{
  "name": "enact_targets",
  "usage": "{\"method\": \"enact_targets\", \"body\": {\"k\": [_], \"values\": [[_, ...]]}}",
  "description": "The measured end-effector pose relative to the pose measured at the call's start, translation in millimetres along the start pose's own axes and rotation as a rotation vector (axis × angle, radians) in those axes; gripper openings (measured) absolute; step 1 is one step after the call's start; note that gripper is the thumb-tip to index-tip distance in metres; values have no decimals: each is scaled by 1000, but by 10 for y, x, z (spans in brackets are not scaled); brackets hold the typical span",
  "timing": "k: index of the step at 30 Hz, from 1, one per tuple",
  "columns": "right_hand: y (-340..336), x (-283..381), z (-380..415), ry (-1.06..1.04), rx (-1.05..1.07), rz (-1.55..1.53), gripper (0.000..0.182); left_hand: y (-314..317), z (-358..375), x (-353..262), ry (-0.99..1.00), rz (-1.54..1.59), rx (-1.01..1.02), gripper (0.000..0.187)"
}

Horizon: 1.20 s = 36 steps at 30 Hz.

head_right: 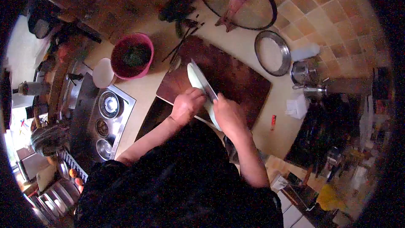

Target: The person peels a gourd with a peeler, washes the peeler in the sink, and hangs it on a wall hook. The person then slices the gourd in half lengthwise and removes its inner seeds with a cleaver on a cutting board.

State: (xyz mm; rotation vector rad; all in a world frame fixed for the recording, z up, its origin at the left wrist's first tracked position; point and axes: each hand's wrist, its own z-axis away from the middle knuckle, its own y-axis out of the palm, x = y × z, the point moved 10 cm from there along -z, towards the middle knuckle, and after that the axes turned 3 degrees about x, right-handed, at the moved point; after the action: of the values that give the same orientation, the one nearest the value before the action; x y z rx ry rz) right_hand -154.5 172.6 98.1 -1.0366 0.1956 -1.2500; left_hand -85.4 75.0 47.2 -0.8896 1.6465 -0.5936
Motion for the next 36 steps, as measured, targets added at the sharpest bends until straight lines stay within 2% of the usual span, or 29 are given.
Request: {"method": "enact_targets", "body": {"k": [5,9,10,16,21,25,28,32,36], "values": [[61,-295,593,-12,-95,105,36,-14,4,-2,-13,-2,-26,20],[236,-442,757,34,-100,128,34,-75,-6,-45,7,-16,-28,17],[203,-381,786,-17,-155,150,31,-86,-13,-53,16,-13,-25,16],[248,-444,792,48,-85,46,28,-74,-33,-71,15,-20,-6,15],[422,-438,581,-30,-187,158,25,-47,-39,-24,-14,1,-19,21],[459,-515,548,-99,-317,129,23,69,-2,30,-22,-51,88,30],[407,-614,750,35,-88,86,28,36,-44,18,-50,-69,114,31],[833,-1057,784,32,-140,155,25,14,-29,-13,-25,-42,66,30],[1029,-1142,689,42,-162,129,26,-86,87,8,23,-49,-50,29]]}}
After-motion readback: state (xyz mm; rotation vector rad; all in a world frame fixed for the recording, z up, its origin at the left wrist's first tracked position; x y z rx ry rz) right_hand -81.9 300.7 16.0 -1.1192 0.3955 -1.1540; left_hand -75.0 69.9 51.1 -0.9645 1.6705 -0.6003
